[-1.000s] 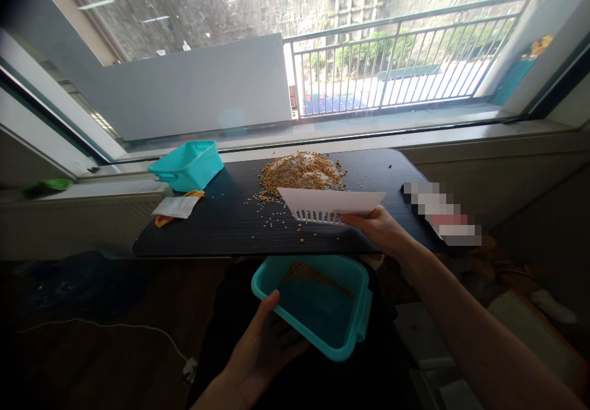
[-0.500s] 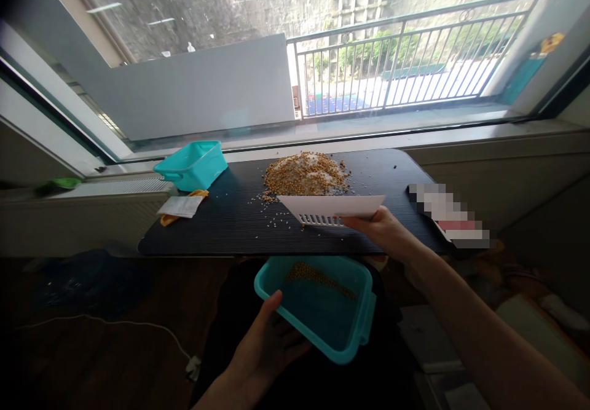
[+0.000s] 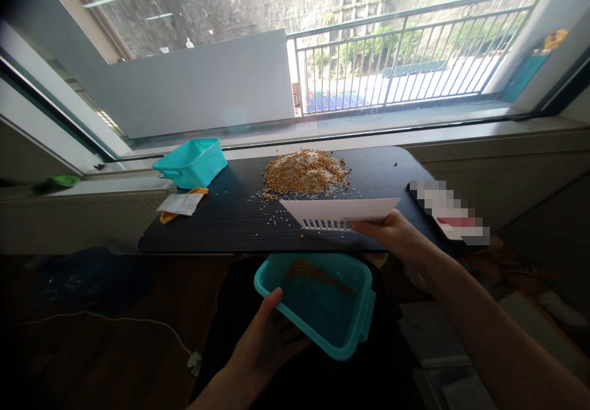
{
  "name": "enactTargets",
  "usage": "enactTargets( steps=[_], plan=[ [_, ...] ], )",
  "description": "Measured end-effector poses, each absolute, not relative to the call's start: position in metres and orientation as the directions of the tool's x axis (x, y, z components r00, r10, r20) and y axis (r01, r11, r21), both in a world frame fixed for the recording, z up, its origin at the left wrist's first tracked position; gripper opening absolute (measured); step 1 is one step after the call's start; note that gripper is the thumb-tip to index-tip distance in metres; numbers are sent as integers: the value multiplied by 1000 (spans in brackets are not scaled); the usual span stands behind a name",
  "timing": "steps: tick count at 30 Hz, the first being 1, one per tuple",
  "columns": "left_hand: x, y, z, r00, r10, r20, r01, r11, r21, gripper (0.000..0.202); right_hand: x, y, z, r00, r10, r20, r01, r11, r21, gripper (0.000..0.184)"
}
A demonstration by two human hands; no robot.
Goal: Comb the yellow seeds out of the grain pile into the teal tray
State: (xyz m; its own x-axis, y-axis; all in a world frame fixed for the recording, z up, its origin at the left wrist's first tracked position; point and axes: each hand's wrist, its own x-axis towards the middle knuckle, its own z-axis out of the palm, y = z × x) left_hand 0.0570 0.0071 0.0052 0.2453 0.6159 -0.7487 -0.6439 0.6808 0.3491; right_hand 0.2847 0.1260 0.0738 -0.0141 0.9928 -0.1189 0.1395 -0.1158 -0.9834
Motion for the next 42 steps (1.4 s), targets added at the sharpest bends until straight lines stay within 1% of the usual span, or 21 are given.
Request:
enactTargets(
  steps=[5,7,9,11,13,16,19,20,21,24,28,32,34,42],
  plan=[
    [56,9,8,218,592,-776,-613,702,364,56,284,122,65,-21,994,-106,127,-102,-987,35],
    [54,8,10,209,591,-779,-610,702,368,56,282,119,63,-93,991,-95,113,-84,-990,31],
    [52,7,13,200,594,-779,-616,695,372,57,281,114,63,-200,976,-92,115,-70,-991,24],
    [50,6,14,198,602,-773,-627,684,373,57,282,110,64,-235,967,-95,124,-67,-990,20],
    [48,5,14,198,605,-771,-637,677,368,57,285,108,69,-170,982,-84,112,-66,-992,24],
    [46,4,15,181,598,-781,-650,669,361,59,287,120,79,25,999,-32,98,-34,-995,30],
    [44,3,15,213,632,-745,-668,651,361,63,282,151,89,190,977,98,87,82,-993,31],
    [43,3,15,223,635,-740,-668,652,358,64,279,164,91,239,961,139,48,131,-990,32],
    [42,3,15,229,634,-738,-668,654,355,66,275,177,92,249,956,156,-17,166,-986,34],
    [39,3,10,237,624,-745,-673,659,337,69,257,215,88,211,966,152,-74,171,-982,34],
    [33,7,-3,230,612,-757,-674,661,329,71,228,248,75,113,983,144,-112,157,-981,36],
    [26,11,-14,156,681,-715,-695,590,410,62,207,263,64,53,990,134,-119,140,-983,40],
    [23,11,-17,122,695,-708,-701,565,435,60,200,268,61,39,991,131,-119,135,-984,40],
    [20,10,-19,135,673,-727,-709,579,403,59,180,273,51,-18,995,99,-107,96,-990,35]
  ],
)
